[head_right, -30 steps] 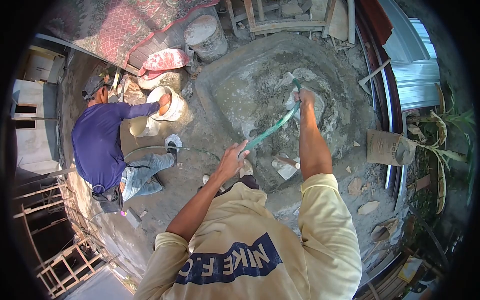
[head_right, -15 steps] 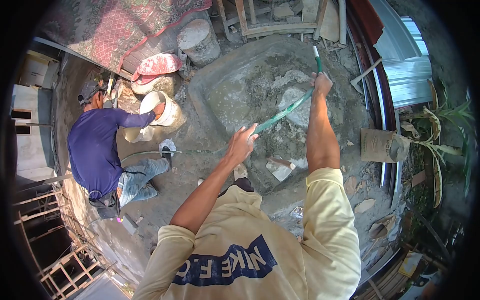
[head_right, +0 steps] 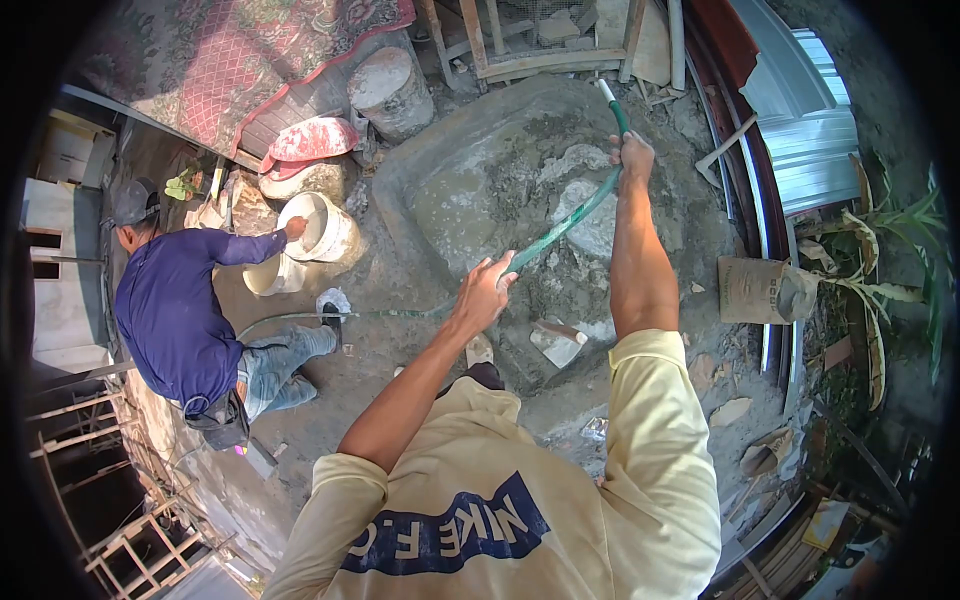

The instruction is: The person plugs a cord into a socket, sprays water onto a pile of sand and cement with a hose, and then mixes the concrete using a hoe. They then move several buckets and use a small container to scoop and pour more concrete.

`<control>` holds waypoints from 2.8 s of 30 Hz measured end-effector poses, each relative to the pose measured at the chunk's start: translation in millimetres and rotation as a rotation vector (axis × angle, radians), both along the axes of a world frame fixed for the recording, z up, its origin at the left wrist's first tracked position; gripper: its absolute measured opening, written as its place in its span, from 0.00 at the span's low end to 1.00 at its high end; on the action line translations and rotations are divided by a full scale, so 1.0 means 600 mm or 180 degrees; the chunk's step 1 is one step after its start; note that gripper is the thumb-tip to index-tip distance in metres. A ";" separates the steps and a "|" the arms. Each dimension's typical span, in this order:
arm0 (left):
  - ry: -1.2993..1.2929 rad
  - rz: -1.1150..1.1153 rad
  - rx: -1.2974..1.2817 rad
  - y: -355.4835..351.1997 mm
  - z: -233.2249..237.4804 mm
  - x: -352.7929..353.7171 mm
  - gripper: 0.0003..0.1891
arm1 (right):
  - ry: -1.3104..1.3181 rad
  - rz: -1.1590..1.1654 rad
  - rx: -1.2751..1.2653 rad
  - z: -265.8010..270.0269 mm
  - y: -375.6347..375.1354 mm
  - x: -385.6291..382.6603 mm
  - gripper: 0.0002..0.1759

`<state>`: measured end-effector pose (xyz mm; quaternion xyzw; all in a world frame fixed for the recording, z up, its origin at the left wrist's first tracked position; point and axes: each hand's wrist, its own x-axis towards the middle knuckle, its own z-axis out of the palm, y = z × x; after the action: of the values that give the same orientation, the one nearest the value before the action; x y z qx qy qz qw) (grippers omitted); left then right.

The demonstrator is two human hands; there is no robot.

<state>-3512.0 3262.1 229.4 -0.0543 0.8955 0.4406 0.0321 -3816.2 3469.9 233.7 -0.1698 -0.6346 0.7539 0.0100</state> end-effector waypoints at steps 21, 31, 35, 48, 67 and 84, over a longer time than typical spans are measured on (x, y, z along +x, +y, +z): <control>-0.0348 -0.0598 0.0006 0.057 0.012 -0.027 0.21 | 0.0195 -0.1268 -0.0350 -0.047 0.177 0.088 0.18; -0.0451 -0.0578 -0.0101 0.069 0.005 -0.011 0.20 | 0.0215 -0.1074 -0.0221 -0.045 0.184 0.096 0.20; -0.0344 -0.0573 -0.0177 0.072 0.006 -0.010 0.20 | 0.0235 -0.1176 -0.0301 -0.042 0.189 0.108 0.21; -0.0304 -0.0992 -0.0112 0.084 -0.041 0.034 0.21 | -0.0291 -0.1697 -0.0290 -0.129 0.275 0.215 0.16; -0.0532 -0.1257 -0.0034 0.102 0.002 0.013 0.20 | 0.0206 -0.1647 -0.0581 -0.066 0.310 0.239 0.24; -0.0271 -0.1506 0.0006 0.062 -0.028 0.094 0.19 | -0.1125 -0.2448 -0.1089 -0.183 0.318 0.425 0.09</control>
<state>-3455.4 3299.1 212.4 0.1385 0.8807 0.4189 0.1723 -3561.3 3660.4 124.0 -0.5184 -0.3837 0.7488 0.1526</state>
